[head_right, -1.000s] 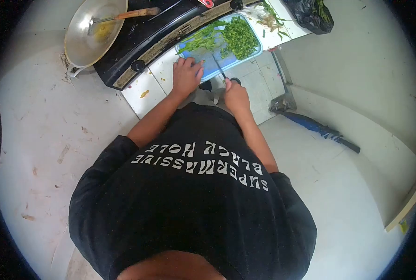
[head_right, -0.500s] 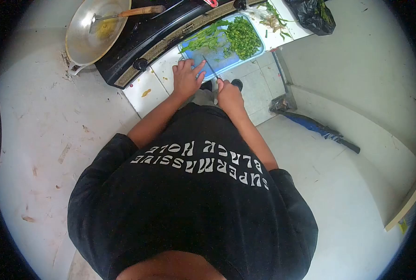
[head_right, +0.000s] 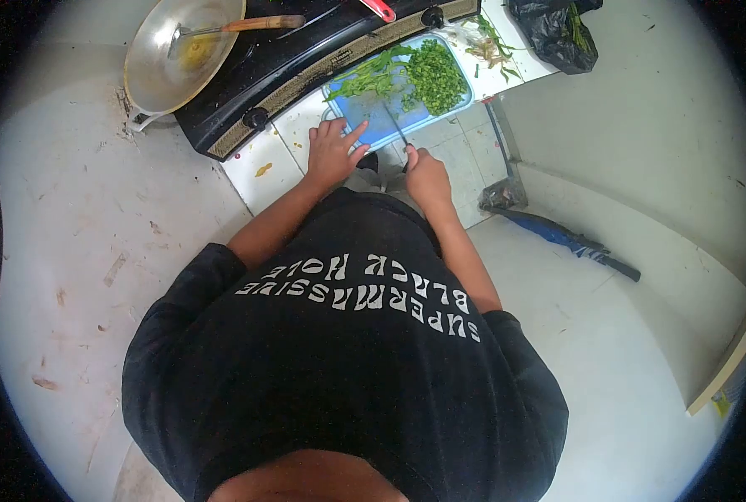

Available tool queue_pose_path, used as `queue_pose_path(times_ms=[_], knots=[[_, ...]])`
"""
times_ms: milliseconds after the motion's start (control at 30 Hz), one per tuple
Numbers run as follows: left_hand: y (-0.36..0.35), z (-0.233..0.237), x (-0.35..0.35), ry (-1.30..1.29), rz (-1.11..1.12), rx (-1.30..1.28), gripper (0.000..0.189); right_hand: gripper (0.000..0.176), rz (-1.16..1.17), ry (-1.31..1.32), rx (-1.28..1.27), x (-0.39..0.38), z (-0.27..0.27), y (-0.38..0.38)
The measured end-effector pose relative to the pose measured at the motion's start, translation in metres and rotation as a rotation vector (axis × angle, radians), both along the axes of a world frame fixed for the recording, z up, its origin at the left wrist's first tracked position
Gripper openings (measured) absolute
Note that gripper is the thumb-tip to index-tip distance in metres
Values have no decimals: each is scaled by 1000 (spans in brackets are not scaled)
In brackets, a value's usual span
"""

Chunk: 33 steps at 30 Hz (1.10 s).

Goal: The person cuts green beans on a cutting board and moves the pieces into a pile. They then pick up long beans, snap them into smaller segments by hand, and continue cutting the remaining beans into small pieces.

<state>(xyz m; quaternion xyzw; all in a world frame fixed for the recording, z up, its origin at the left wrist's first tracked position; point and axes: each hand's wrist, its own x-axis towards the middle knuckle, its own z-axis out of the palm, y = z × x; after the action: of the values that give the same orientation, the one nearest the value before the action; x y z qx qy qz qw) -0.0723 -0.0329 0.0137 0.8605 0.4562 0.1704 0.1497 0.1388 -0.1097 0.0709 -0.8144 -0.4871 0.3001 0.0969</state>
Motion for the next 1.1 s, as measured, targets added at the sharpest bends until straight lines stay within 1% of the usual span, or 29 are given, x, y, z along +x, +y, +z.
queue_pose_path(times_ms=[67, 167, 300, 400, 467, 600, 667, 767, 800, 867, 933, 1000, 1100], knots=[[0, -4, -5, -16, -7, 13, 49, 47, 69, 48, 8, -7, 7, 0], [-3, -7, -11, -25, -22, 11, 47, 47, 139, 48, -5, -11, -9, -4], [-2, -4, -11, -23, -14, 4, 45, 48, 87, -6, 20, 16, -11, -5], [-4, -5, -10, -37, -10, 7, 43, 48, 42, -50, -29, 35, -6, -2], [-1, -5, -5, -61, -15, 12, 43, 49, 97, -65, -26, 35, 7, 1], [-2, -6, 1, -50, 20, -3, 40, 45, 170, -34, -24, 23, 0, -7], [-3, -6, 2, -40, 32, 5, 40, 45, 142, -21, -12, 31, -5, -6], [-7, -4, 5, -30, 60, 11, 38, 48, 57, -66, -17, 66, -12, 2], [-8, -4, 6, -43, 78, 6, 36, 48, 56, -66, -15, 69, -4, 5], [-2, -4, 10, -59, 99, 11, 34, 47, 94, -103, -35, 74, 11, 16], [-2, -1, 14, -63, 116, 17, 29, 49, 139, -97, -12, 62, 20, 21], [-2, 3, 19, -40, 142, 1, 27, 50, 291, -72, -101, 53, 22, 26], [-2, 11, 25, 3, 182, -16, 24, 51, 294, -65, -117, 68, 9, 29]])
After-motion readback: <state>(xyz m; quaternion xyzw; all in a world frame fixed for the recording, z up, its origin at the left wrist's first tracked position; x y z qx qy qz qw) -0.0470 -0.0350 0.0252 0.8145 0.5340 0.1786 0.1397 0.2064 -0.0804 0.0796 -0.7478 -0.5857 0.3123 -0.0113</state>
